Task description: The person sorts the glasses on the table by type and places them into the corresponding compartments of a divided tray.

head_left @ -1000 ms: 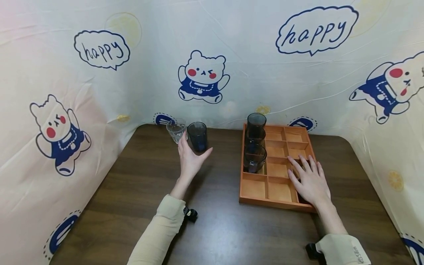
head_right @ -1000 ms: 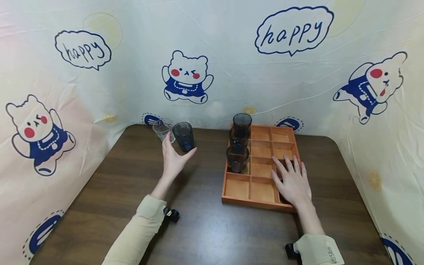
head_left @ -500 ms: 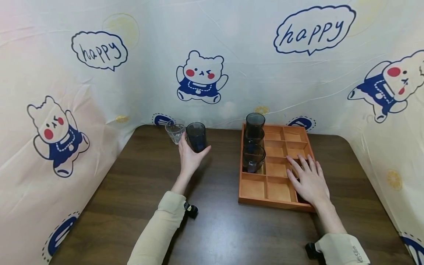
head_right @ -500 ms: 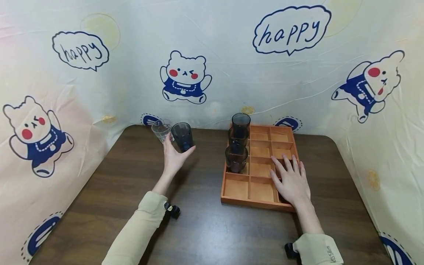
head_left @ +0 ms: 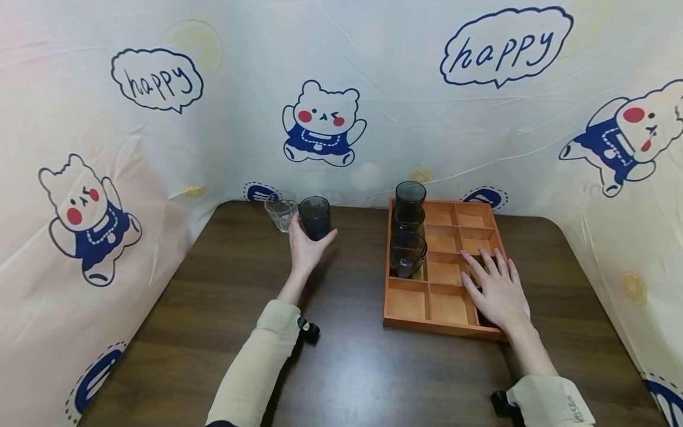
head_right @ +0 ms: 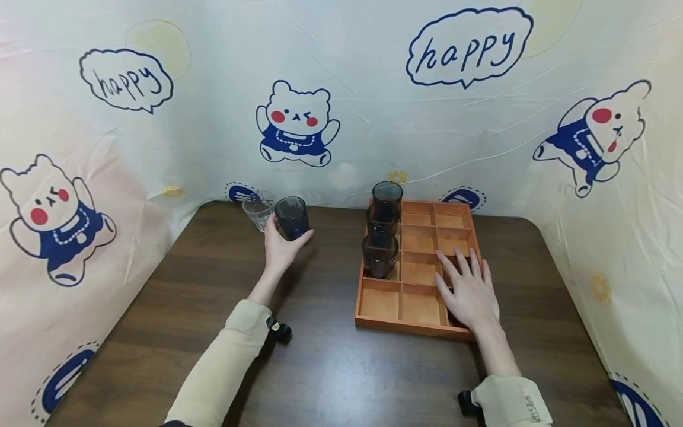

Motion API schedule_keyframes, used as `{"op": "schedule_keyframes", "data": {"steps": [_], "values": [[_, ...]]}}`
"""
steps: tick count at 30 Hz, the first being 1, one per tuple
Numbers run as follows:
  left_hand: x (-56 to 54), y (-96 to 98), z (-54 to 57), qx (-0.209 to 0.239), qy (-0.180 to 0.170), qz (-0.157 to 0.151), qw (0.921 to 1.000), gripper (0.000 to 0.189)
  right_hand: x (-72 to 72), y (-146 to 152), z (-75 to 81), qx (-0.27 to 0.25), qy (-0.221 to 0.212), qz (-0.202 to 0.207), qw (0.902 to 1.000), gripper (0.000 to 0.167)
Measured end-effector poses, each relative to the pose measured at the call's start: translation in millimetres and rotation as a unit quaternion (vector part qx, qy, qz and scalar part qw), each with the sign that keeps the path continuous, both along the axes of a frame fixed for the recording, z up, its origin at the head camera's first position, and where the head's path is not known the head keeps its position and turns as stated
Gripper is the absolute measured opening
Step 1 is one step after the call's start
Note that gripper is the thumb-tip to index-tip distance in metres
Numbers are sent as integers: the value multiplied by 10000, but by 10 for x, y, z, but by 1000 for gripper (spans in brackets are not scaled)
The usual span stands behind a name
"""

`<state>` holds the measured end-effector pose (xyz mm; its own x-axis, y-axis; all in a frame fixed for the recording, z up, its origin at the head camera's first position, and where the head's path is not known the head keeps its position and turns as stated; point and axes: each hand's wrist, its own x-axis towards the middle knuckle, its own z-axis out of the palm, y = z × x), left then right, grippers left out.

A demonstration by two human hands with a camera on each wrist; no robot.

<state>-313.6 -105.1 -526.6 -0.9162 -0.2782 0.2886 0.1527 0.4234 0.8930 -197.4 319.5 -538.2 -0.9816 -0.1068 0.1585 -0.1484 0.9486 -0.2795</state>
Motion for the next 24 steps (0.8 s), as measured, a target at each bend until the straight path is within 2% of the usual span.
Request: {"op": "schedule_keyframes", "data": {"steps": [2,6,9,10,12,13,18,24], "values": [[-33,0,-18,52,38,10,10000,104,-3,1,-1,4,-10,-4,10000,61],[-152,-15,-143,128,157,139,9997,99,-6,2,-4,5,-30,-12,10000,61],[-191,-23,-169,322,105,121,9994,97,-6,4,-3,4,-30,-13,10000,61],[-178,-19,-133,422,16,50,9991,96,-6,6,-2,6,-23,-14,10000,61],[-194,-22,-129,543,-73,8,9985,95,-3,9,0,9,-15,-14,10000,61],[-172,-19,-83,643,-141,-49,9978,96,-3,10,1,11,-15,-14,10000,61],[-203,-33,-75,823,-386,-177,9957,96,-2,17,3,10,-40,-36,10000,61],[-245,-46,-107,1229,-431,-381,9907,94,-14,20,-3,25,-81,-30,10000,61]]}}
